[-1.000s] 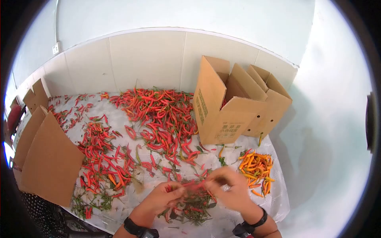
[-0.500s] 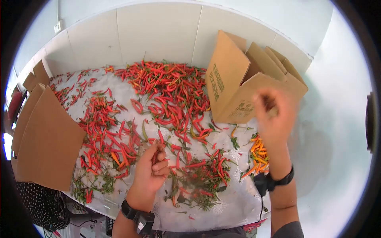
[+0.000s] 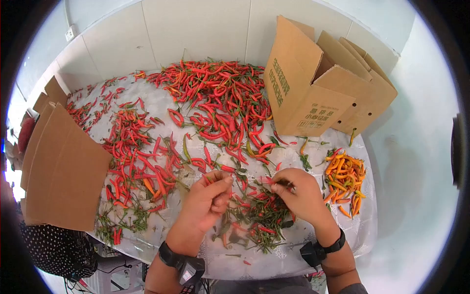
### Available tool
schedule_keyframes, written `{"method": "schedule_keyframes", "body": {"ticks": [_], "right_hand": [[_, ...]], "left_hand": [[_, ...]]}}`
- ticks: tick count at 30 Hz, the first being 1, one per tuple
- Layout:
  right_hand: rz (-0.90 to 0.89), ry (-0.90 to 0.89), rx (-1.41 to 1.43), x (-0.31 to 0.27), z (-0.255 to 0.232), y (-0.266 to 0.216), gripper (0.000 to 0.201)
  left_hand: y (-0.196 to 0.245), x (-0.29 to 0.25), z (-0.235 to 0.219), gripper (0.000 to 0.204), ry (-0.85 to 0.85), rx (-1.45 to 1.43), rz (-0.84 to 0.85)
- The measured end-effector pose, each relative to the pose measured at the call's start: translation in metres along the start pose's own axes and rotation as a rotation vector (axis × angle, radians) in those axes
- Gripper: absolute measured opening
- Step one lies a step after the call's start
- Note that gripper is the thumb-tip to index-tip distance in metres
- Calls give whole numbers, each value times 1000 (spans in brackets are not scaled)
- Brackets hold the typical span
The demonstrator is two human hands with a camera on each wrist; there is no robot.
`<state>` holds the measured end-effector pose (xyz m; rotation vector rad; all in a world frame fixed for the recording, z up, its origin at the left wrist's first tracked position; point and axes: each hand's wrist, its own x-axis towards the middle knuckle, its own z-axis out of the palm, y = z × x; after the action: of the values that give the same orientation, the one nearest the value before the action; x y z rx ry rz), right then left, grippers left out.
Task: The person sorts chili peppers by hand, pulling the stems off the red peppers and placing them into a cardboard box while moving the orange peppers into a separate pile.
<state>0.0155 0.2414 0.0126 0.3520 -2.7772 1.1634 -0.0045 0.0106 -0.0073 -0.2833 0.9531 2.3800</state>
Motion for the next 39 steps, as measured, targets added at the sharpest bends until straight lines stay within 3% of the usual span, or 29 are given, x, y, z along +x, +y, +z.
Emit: {"method": "schedule_keyframes", "body": {"ticks": [2,5,8,11,12,16,19,22,26,29,35,39], "right_hand": [[150,136,357,-5,7,0,17],[193,82,639,-13,21,-5,18],[80,-61,452,-15,25,-18,18],[4,-100,442,-13,16,-15,20],[65,-122,374,-12,7,-13,25],[-173,-6,-102,-14,1,5,29],[-283,-69,-167,-17,8,10,26],[-239,-78,-101,-15,7,17,21],[-29,27,116,-9,-17,10,11],[138,147,215,-9,-28,9,11],[78,91,-83,-13,-46,20,12],[85,112,-182,-17,-48,23,14]], "left_hand": [[-7,2,2,8,4,117,22],[-15,0,14,11,-42,321,61],[-24,0,14,14,-30,344,64],[-22,3,10,18,37,346,100],[-19,3,9,20,28,274,108],[-8,6,3,33,-56,6,121],[-5,8,-2,37,-112,-143,79],[-5,9,-2,37,-113,-263,40],[-3,5,6,33,-60,-339,4],[0,6,-4,27,-121,-240,-20],[-2,-2,1,9,-66,214,-40],[-22,-4,24,18,65,975,231]]}}
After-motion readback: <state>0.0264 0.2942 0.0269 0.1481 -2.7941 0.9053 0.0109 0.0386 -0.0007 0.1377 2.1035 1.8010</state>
